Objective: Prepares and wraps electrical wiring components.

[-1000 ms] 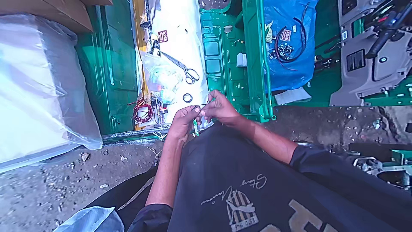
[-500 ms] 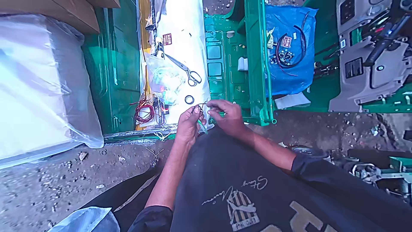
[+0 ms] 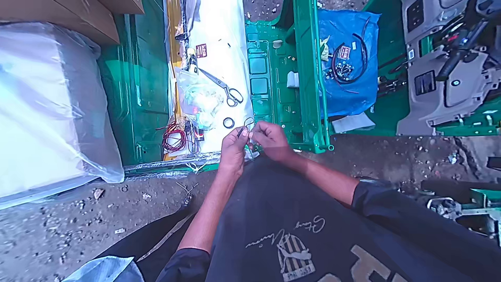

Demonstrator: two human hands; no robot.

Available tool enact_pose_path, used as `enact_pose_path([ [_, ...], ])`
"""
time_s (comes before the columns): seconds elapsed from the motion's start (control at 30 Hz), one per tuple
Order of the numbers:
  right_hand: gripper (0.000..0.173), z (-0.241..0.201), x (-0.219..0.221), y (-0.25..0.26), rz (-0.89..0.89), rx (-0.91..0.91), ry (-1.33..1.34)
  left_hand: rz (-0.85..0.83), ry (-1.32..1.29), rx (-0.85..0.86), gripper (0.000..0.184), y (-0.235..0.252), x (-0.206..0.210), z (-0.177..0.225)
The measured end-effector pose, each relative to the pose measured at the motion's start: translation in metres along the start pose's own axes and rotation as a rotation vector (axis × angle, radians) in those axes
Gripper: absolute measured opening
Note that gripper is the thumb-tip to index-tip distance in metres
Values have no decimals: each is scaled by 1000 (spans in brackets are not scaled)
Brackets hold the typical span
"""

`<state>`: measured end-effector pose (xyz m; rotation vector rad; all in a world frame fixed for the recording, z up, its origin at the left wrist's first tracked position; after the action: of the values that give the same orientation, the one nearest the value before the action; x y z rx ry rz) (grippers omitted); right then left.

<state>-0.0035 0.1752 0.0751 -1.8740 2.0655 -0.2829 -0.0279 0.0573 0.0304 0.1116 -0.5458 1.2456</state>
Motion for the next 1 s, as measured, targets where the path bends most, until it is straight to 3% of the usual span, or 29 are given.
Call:
enact_pose_path([
  [0.07, 26, 40, 34, 5, -418, 491, 627, -30, -20, -31, 15, 1, -1, -1],
  [0.13, 23, 48, 39, 2, -531, 564, 774, -31, -47, -38, 15, 1, -1, -1],
  [0.23, 27, 28, -1, 2, -204, 204, 385, 15, -93, -50, 16, -3, -1, -4],
  [0.3, 27, -4, -20, -9, 102, -208, -177, 37, -128, -63, 14, -3, 1, -4],
  [0.37, 27, -24, -13, -26, 286, -580, -617, 41, -142, -85, 15, -2, 5, -7],
  [0.43, 21, -30, -5, -35, 384, -746, -799, 44, -141, -103, 15, -4, 7, -9],
  [0.53, 15, -36, -3, -35, 416, -808, -875, 47, -111, -102, 15, -4, 9, -7],
  [0.6, 15, -33, -8, -26, 327, -715, -730, 49, -89, -94, 16, -3, 8, -5],
  [0.63, 15, -28, -13, -18, 234, -581, -561, 37, -85, -91, 16, -3, 9, -4],
  [0.73, 20, 16, -3, 4, -199, 72, 330, -19, -115, -97, 17, -1, 11, -5],
  [0.8, 27, 46, 28, 4, -514, 440, 735, -44, -114, -111, 18, -1, 11, -7],
  [0.83, 27, 52, 34, 3, -571, 509, 812, -46, -116, -115, 19, -2, 11, -7],
  [0.9, 26, 52, 28, 3, -520, 513, 774, -18, -130, -108, 19, -3, 10, -7],
  [0.93, 26, 48, 18, 2, -411, 458, 687, 2, -143, -107, 18, -4, 9, -8],
  [1.0, 17, 28, -12, 0, -97, 166, 395, 47, -173, -106, 16, -5, 8, -7],
])
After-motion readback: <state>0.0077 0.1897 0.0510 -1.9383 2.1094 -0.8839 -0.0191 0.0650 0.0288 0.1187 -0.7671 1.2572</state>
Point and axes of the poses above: each hand's wrist, its own y-axis towards the middle knuckle, its own x-axis out of the palm, z = x × y, the point moved 10 cm from there along y, towards the middle knuckle, and after that the axes turned 15 degrees about x, right-handed, at the moved point
